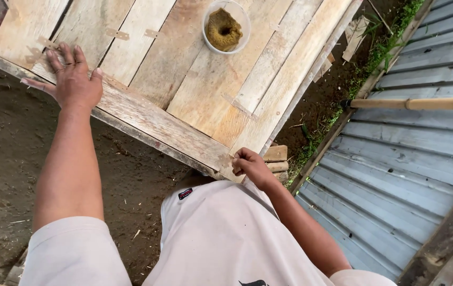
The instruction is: The person assembles a wooden frame by placing and adjusting wooden strips on a workbench. They use a perforated strap and a utility knife to cut and secure the pieces, then press the strips into place to form the frame.
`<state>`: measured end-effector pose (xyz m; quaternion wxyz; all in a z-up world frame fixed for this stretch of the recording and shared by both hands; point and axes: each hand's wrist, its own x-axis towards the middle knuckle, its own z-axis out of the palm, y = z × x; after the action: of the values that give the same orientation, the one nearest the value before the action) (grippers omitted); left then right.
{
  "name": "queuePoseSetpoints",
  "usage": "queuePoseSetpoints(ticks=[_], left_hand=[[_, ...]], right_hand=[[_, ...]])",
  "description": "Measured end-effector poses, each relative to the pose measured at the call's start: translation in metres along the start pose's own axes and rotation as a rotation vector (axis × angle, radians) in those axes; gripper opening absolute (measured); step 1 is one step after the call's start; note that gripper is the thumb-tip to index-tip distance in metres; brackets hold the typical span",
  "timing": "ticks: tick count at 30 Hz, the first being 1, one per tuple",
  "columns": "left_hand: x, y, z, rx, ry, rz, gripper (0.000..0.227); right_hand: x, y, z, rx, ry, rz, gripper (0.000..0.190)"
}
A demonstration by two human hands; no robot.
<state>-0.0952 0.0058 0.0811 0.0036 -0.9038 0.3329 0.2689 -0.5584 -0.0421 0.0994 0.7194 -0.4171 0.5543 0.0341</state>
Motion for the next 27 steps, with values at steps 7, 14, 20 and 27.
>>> queuePoseSetpoints(ticks=[7, 14, 20, 27], left_hand=[[-0.012, 0.022, 0.004, 0.058, 0.125, -0.026, 0.072], [-0.053, 0.042, 0.091, -0.178, 0.342, 0.494, 0.055], [-0.066, 0.033, 0.134, -0.111, 0.474, 0.633, 0.051], [-0.083, 0.066, 0.126, -0.044, 0.4, 0.689, 0.054]], right_hand=[[0.017, 0.007, -0.021, 0.289, -0.118, 0.027, 0.013], [0.037, 0.038, -0.03, 0.254, -0.021, -0.008, 0.015], [0.029, 0.025, -0.031, 0.177, -0.027, -0.023, 0.017], [0.046, 0.031, -0.037, -0.002, 0.01, -0.013, 0.017]])
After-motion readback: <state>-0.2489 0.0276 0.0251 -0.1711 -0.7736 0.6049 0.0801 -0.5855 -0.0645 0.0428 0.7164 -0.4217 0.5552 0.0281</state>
